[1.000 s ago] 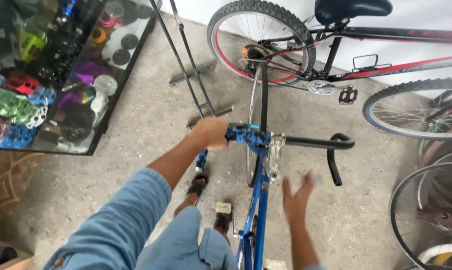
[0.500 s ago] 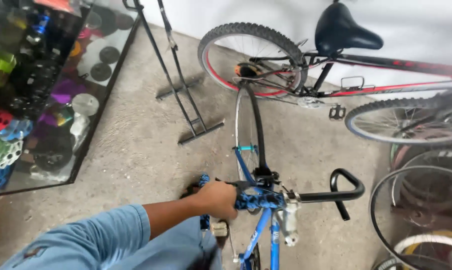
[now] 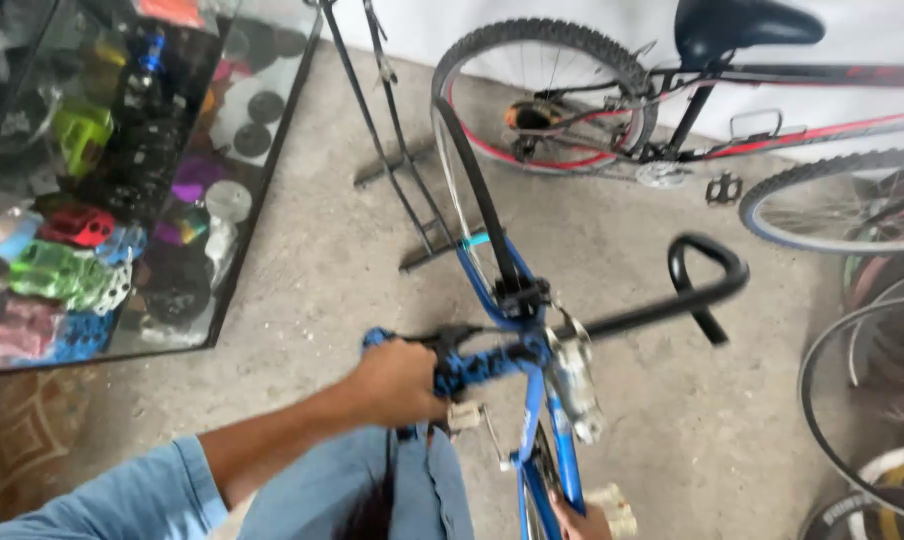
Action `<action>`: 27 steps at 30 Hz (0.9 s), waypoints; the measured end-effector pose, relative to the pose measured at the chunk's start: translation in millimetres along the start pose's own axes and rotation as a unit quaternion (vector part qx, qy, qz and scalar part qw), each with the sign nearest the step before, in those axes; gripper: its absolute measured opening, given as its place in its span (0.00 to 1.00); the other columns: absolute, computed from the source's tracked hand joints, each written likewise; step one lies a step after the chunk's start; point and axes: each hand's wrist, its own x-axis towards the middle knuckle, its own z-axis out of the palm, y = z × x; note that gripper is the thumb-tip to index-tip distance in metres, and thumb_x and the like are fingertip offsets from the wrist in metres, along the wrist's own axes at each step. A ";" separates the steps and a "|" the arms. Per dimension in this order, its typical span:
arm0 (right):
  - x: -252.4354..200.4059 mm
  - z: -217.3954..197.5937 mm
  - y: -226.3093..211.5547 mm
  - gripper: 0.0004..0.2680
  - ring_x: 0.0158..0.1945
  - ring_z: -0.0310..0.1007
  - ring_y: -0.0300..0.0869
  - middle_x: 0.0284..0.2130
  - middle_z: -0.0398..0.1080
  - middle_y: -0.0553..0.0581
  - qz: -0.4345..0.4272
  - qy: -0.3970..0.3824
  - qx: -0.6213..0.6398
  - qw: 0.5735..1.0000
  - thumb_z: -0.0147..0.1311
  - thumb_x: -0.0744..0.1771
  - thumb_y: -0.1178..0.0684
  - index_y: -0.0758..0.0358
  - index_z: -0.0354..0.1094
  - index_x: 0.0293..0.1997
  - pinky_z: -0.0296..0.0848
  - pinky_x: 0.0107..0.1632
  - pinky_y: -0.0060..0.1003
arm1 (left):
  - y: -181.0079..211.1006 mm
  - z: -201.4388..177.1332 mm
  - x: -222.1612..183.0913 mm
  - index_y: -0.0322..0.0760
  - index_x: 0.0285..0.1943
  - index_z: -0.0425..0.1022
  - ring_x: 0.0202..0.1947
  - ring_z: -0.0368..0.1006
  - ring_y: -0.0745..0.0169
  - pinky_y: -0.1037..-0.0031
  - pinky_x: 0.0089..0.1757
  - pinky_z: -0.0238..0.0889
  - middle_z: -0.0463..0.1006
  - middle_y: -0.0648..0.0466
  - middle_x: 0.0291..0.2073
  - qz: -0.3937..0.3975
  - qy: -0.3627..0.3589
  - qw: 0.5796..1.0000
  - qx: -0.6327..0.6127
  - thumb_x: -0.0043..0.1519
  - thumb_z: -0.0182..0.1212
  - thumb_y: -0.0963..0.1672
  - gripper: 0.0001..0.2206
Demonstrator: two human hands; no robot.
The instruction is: Wrapping handlebar tape around a bicycle's drop bars and securing it with a bar end plug.
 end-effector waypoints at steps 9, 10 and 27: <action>19.2 25.7 -46.5 0.21 0.18 0.63 0.45 0.14 0.60 0.58 -0.019 -0.056 0.025 0.998 0.69 0.60 0.35 0.67 0.68 0.21 0.58 0.24 0.40 | -63.6 -50.1 -34.7 0.46 0.14 0.58 0.11 0.49 0.71 0.80 0.19 0.48 0.54 0.64 0.09 -0.032 -0.002 0.993 -0.117 0.57 0.64 0.47 0.20; 19.0 26.3 -63.1 0.21 0.18 0.63 0.45 0.14 0.60 0.58 -0.023 -0.052 0.024 0.998 0.69 0.60 0.35 0.67 0.68 0.21 0.58 0.24 0.40 | -71.8 -55.3 -30.4 0.46 0.14 0.58 0.11 0.49 0.71 0.80 0.19 0.48 0.54 0.64 0.09 -0.029 0.003 0.993 -0.118 0.57 0.64 0.47 0.20; 29.1 -3.6 -165.7 0.23 0.28 0.78 0.43 0.16 0.69 0.55 -0.081 -0.018 -0.260 0.962 0.52 0.58 0.22 0.51 0.82 0.31 0.64 0.36 0.37 | -146.4 -99.6 2.6 0.46 0.16 0.55 0.13 0.45 0.70 0.74 0.20 0.37 0.51 0.64 0.11 -0.040 0.000 0.989 -0.140 0.60 0.69 0.52 0.26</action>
